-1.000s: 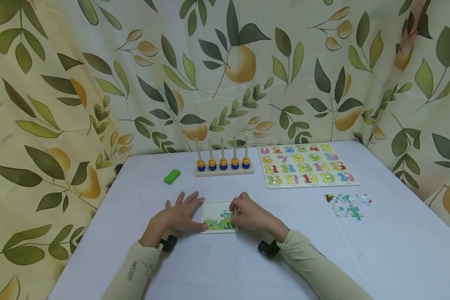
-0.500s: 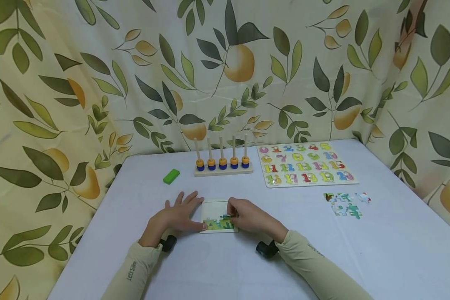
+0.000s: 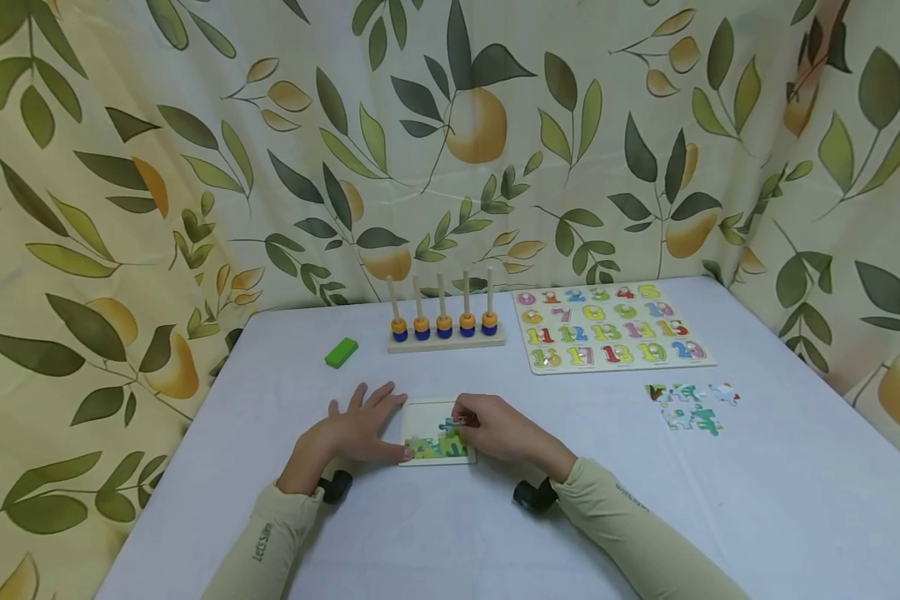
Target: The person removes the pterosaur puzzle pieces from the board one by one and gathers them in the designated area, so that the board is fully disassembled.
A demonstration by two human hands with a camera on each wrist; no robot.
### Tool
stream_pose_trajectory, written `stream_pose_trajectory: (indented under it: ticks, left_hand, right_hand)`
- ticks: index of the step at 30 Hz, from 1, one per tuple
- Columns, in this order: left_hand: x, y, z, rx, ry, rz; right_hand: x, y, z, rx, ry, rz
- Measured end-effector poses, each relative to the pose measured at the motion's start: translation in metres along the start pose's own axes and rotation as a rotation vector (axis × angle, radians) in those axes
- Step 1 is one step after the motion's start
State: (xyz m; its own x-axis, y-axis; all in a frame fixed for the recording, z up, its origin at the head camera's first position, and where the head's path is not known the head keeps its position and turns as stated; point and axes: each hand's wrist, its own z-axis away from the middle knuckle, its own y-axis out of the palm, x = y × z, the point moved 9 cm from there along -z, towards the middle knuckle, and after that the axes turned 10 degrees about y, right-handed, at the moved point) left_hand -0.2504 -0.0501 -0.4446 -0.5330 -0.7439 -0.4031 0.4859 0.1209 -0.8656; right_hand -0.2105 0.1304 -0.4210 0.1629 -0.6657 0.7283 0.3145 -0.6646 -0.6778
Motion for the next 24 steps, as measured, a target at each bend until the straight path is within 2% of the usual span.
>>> stream_pose_trajectory:
  ticks: [7,16,20,24]
  left_hand:
    - [-0.001,0.001,0.0,0.009,-0.003,-0.001]
    - [0.002,0.0,0.0,-0.001,-0.008,0.001]
    - [0.001,0.002,0.0,-0.002,0.0,0.007]
    - [0.0,0.001,0.001,-0.006,0.002,0.004]
  right_hand:
    - [-0.005,-0.007,0.005,-0.004,0.023,-0.076]
    - [-0.015,-0.018,0.014,-0.012,0.096,-0.178]
    - [-0.021,-0.028,0.023,-0.041,0.123,-0.189]
    - [-0.033,-0.047,0.032,-0.092,0.164,-0.213]
